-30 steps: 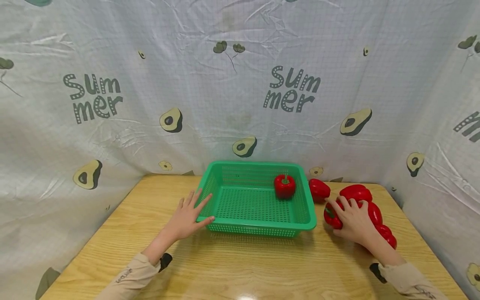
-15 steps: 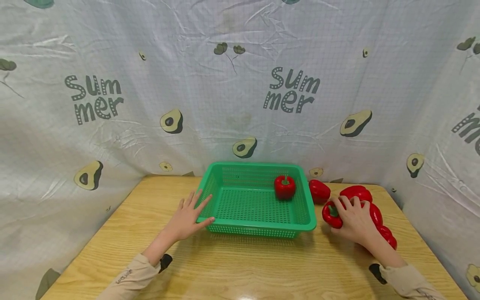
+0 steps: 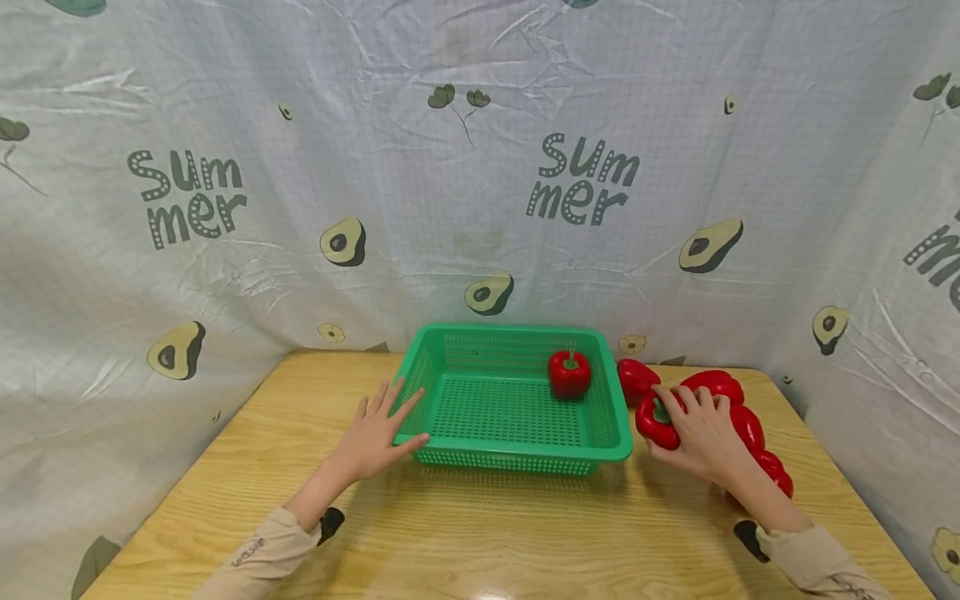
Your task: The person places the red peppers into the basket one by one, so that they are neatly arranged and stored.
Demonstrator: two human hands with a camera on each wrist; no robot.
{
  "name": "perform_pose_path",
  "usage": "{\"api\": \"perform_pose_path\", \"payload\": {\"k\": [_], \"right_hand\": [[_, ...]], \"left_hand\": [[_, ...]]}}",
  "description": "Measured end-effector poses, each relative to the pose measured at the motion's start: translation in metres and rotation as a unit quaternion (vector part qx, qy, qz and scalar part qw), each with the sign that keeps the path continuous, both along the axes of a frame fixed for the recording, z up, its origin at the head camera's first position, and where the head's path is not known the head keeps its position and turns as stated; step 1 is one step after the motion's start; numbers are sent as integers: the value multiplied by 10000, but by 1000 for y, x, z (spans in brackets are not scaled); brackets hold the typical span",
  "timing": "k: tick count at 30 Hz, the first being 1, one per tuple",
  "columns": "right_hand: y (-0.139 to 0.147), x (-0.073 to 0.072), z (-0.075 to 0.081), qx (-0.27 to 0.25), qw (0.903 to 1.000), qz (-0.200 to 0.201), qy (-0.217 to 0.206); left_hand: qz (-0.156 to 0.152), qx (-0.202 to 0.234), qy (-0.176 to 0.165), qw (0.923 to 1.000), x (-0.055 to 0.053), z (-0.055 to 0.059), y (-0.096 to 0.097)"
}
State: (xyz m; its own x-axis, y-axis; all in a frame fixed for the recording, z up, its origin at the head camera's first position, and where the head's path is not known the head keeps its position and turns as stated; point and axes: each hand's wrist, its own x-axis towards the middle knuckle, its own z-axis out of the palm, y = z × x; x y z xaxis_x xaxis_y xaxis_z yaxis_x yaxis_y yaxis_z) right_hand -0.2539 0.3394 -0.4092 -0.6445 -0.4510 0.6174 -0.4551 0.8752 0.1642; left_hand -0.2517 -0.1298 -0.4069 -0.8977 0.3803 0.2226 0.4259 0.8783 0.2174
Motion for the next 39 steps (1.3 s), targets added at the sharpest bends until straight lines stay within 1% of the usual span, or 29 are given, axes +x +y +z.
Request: {"api": "perform_pose_path", "payload": {"k": [4, 7, 14, 19, 22, 29, 33, 39], "right_hand": [[-2, 1, 4, 130, 9998, 93, 86], [-5, 1, 9, 151, 9997, 119, 141], [-14, -1, 21, -8, 9995, 156, 257], [-18, -2, 29, -162, 9988, 347, 317], [-20, -4, 33, -138, 9979, 460, 428], [-27, -6, 40, 25, 9963, 556, 659], [-32, -8, 42, 119, 9957, 623, 670], [-40, -11, 44, 209, 9964, 658, 495]], "left_hand": [[7, -5, 6, 10000, 1, -1, 1], [1, -2, 28, 10000, 1, -2, 1], [7, -41, -9, 10000, -1, -1, -1], [-6, -23, -55, 10000, -1, -2, -1], [-4, 2, -69, 10000, -1, -2, -1], [27, -46, -132, 9999, 0, -1, 0], [17, -20, -77, 10000, 1, -1, 0], [21, -37, -14, 10000, 1, -1, 0]]}}
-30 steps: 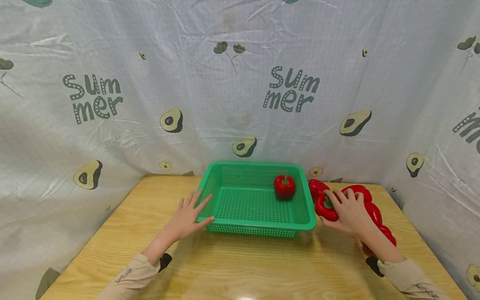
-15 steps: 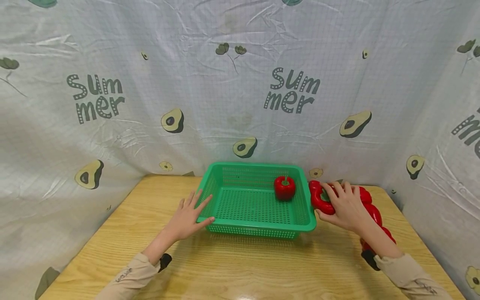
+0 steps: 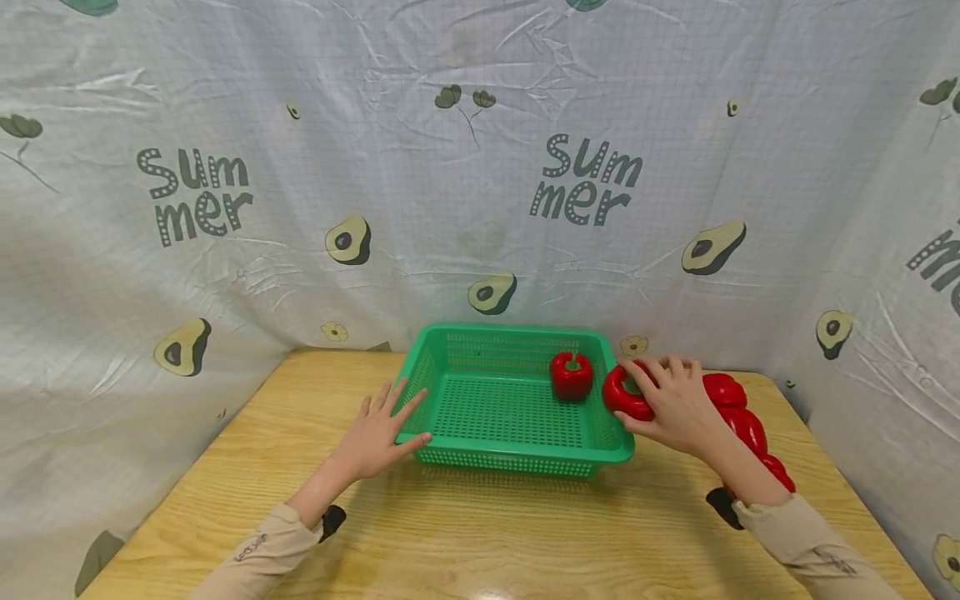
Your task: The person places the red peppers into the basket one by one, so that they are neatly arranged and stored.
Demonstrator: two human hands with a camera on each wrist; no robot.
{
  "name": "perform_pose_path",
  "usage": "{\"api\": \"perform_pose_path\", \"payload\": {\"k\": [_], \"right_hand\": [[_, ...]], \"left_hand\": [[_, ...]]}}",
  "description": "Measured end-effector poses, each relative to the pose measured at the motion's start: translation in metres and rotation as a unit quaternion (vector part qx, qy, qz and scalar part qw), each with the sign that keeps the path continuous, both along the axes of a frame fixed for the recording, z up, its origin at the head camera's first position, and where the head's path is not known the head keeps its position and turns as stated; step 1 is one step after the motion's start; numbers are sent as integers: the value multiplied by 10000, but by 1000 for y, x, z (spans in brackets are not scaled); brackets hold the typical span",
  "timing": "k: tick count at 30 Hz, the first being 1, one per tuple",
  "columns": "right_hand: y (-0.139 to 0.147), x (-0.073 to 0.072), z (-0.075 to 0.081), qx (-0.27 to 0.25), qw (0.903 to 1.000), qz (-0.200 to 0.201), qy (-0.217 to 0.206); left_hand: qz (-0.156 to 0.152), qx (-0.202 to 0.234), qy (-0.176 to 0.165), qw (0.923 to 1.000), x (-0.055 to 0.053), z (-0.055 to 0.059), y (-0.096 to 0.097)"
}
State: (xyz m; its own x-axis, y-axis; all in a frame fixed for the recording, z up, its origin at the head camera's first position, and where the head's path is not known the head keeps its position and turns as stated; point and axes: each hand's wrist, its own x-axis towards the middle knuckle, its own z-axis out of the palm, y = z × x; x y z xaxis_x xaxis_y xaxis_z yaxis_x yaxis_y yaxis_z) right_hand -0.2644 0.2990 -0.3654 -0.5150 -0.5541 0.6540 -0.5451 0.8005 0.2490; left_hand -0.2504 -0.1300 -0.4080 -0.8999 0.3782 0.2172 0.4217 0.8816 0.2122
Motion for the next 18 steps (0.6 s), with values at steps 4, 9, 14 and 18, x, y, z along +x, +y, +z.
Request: {"api": "perform_pose_path", "payload": {"k": [4, 9, 14, 18], "right_hand": [[-4, -2, 2, 46, 9998, 108, -138], [-9, -6, 3, 96, 9995, 261, -136], [-13, -10, 2, 165, 9988, 363, -272], [-16, -13, 1, 234, 9981, 396, -416]], "left_hand": [[-14, 15, -30, 10000, 0, 0, 0], [-20, 24, -54, 10000, 0, 0, 0], [-13, 22, -54, 10000, 0, 0, 0], [-23, 14, -18, 10000, -1, 0, 0]]}}
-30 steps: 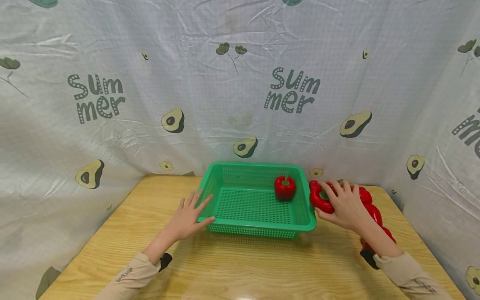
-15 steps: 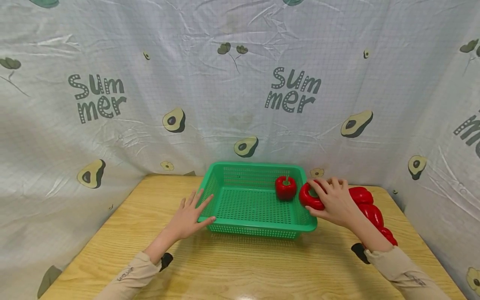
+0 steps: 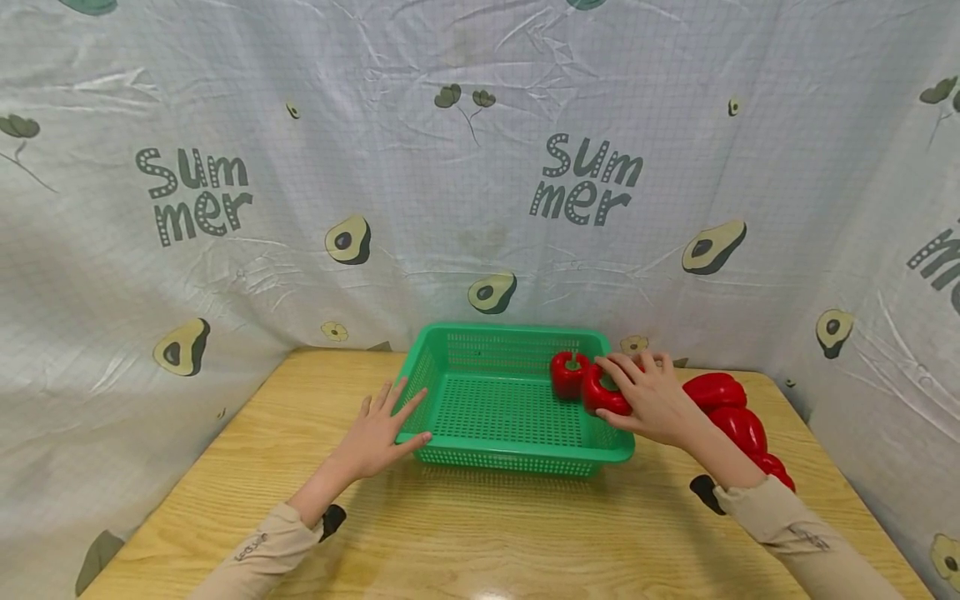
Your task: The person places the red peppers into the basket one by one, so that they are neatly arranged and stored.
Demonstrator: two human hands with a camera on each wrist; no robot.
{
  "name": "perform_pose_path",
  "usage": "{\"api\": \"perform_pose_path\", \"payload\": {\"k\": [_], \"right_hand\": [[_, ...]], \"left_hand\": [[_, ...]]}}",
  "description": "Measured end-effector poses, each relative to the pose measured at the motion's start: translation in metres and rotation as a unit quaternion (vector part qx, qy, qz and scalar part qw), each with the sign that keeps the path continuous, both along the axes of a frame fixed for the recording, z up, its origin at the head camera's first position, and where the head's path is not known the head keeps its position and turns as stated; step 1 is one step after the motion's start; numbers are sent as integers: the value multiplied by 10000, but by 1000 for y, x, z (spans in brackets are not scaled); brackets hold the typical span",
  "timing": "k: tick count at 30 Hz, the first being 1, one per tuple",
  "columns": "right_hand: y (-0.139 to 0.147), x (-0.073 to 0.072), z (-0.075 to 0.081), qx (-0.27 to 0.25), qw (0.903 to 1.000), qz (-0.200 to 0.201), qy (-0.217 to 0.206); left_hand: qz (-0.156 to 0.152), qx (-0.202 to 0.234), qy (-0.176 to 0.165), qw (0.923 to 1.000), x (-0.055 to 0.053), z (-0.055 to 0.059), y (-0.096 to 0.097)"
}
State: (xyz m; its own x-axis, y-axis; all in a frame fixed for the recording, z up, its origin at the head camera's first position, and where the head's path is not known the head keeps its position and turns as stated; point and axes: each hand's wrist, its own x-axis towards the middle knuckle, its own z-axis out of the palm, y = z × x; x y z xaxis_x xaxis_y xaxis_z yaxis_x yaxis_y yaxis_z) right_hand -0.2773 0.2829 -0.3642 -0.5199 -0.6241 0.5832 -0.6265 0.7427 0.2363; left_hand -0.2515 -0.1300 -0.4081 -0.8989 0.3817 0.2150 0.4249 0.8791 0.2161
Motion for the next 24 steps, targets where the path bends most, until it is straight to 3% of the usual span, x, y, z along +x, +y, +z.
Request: {"api": "perform_pose_path", "payload": {"k": [11, 24], "right_hand": [[-5, -10, -1, 281, 9991, 77, -317], [-13, -22, -13, 879, 9960, 131, -18]], "left_hand": [[43, 16, -110, 9999, 0, 1, 1], [27, 32, -78, 10000, -1, 1, 1]]}}
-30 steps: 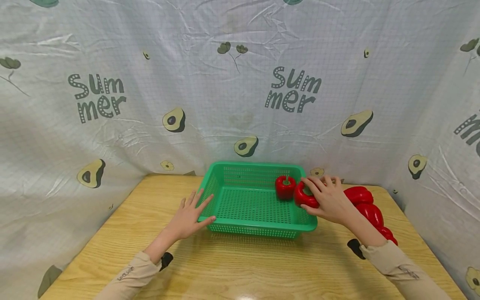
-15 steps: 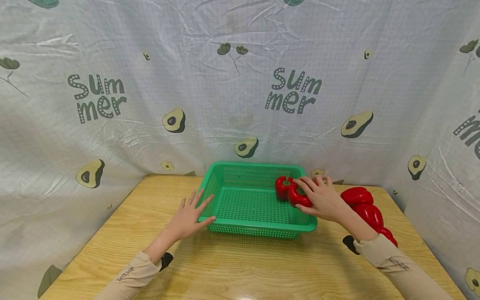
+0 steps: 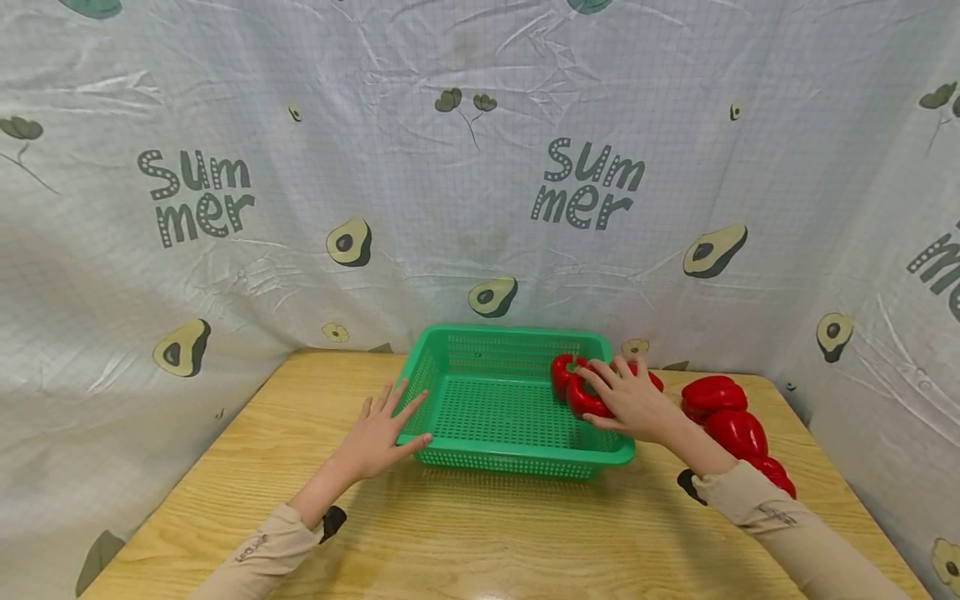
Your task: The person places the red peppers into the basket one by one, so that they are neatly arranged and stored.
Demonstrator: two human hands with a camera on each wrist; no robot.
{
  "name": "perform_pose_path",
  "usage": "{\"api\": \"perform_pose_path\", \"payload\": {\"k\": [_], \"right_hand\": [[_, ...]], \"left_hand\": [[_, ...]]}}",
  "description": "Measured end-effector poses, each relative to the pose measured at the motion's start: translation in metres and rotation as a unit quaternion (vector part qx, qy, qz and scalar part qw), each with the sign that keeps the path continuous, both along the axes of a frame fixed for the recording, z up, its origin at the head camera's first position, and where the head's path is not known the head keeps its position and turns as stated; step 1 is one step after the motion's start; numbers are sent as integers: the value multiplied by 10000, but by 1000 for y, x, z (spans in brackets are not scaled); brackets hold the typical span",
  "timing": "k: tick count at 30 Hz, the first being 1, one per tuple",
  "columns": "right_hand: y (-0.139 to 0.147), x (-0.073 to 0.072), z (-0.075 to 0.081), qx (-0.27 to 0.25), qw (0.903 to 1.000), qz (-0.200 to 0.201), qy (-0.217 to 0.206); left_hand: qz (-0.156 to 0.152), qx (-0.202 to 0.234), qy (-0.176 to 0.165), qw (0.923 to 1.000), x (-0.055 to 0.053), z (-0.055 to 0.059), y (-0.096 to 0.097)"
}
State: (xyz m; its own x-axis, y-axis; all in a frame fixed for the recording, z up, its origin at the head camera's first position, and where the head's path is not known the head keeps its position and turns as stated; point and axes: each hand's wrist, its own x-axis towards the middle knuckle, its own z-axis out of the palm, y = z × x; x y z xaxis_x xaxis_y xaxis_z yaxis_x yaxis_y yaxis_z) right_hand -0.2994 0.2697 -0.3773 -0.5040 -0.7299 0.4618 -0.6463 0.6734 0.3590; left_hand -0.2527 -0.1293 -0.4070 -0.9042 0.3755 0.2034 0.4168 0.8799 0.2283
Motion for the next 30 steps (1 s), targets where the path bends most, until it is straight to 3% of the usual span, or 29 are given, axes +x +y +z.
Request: {"api": "perform_pose_path", "payload": {"k": [8, 17, 30], "right_hand": [[-4, -2, -10, 168, 9998, 38, -27], [-8, -3, -17, 32, 9992, -67, -382], [-14, -4, -15, 334, 9961, -333, -739]], "left_hand": [[24, 0, 61, 10000, -1, -3, 0], [45, 5, 93, 9999, 1, -6, 1], [40, 29, 167, 9998, 2, -6, 1]]}}
